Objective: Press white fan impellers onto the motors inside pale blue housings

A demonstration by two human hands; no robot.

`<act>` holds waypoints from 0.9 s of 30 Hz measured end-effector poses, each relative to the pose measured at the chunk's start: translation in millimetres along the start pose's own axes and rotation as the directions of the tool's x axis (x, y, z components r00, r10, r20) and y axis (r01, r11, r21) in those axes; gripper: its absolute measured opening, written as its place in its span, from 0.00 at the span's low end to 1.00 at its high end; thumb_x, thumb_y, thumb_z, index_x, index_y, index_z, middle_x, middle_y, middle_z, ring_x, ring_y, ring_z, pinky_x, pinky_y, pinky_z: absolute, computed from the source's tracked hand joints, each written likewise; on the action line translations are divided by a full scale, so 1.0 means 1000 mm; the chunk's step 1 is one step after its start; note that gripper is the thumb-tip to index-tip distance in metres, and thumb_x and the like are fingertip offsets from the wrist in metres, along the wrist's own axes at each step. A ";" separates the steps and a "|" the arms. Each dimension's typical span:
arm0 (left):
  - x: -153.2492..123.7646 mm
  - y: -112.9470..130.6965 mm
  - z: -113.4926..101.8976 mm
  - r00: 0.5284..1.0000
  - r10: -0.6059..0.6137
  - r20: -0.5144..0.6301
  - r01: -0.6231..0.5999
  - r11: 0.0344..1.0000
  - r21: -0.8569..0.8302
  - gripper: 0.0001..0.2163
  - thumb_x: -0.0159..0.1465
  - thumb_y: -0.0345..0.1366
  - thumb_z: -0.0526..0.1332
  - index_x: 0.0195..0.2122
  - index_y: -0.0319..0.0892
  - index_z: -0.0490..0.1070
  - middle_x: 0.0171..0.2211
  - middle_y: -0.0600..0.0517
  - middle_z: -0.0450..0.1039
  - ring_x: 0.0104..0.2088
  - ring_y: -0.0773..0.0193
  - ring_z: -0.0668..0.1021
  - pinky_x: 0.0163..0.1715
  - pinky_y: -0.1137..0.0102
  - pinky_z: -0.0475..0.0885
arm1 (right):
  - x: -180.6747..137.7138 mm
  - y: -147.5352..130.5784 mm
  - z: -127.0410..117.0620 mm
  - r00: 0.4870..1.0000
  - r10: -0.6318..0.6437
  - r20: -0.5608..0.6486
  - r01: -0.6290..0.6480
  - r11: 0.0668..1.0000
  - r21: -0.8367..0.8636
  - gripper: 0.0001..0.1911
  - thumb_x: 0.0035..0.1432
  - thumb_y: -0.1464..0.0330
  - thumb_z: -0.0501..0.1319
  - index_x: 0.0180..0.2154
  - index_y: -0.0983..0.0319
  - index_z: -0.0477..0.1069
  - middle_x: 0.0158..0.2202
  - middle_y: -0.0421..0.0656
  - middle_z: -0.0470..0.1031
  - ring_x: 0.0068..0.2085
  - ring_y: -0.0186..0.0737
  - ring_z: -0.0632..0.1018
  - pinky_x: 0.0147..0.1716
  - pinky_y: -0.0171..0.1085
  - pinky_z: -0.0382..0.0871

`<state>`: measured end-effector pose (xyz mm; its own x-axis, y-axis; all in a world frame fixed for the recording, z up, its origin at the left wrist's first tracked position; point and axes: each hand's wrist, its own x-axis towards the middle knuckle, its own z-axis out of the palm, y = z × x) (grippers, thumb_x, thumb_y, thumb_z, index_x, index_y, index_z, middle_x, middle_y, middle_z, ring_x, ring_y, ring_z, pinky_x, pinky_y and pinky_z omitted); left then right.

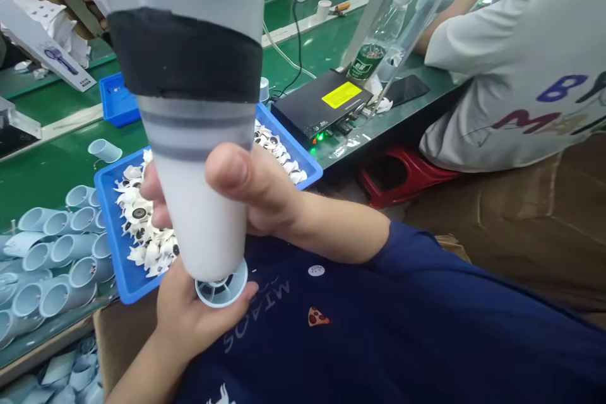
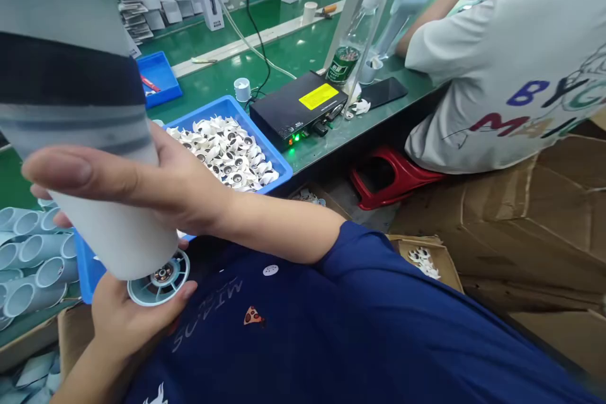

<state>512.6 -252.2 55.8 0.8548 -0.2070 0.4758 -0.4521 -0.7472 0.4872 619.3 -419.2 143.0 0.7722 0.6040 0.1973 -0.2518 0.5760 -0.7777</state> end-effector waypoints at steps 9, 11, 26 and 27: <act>0.013 0.006 -0.006 0.999 0.031 -0.010 -0.031 0.999 0.006 0.19 0.70 0.56 0.62 0.32 0.45 0.73 0.26 0.54 0.80 0.25 0.65 0.83 0.25 0.74 0.78 | 0.000 0.006 0.004 0.997 0.058 0.052 -0.055 0.997 -0.058 0.38 0.42 0.37 0.76 0.39 0.60 0.70 0.36 0.40 0.76 0.36 0.38 0.81 0.37 0.37 0.83; 0.017 0.006 -0.006 0.999 0.036 0.002 -0.036 0.999 0.001 0.20 0.70 0.56 0.61 0.30 0.45 0.72 0.26 0.53 0.80 0.25 0.64 0.83 0.24 0.74 0.77 | 0.001 0.006 0.004 0.998 0.058 0.037 -0.055 0.996 -0.076 0.38 0.43 0.36 0.75 0.38 0.60 0.70 0.36 0.41 0.76 0.36 0.38 0.81 0.36 0.37 0.83; 0.011 -0.001 -0.004 0.997 -0.064 0.037 0.066 0.996 -0.061 0.16 0.64 0.52 0.69 0.32 0.44 0.74 0.29 0.51 0.81 0.28 0.60 0.84 0.26 0.70 0.78 | 0.009 0.003 0.002 0.993 0.114 0.010 -0.115 0.991 0.065 0.35 0.35 0.49 0.84 0.37 0.63 0.73 0.33 0.37 0.76 0.34 0.35 0.79 0.36 0.34 0.79; 0.008 0.000 -0.004 0.994 -0.101 0.048 0.104 0.991 -0.086 0.16 0.63 0.53 0.69 0.35 0.44 0.76 0.31 0.51 0.82 0.29 0.60 0.84 0.27 0.69 0.79 | 0.011 0.005 0.001 0.992 0.123 -0.005 -0.123 0.991 0.059 0.36 0.34 0.49 0.84 0.37 0.62 0.73 0.34 0.38 0.77 0.34 0.35 0.80 0.36 0.34 0.80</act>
<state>518.9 -251.0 62.6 0.9072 -0.1608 0.3886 -0.3805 -0.7076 0.5955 625.9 -408.9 141.4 0.7380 0.6678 0.0970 -0.3788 0.5288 -0.7595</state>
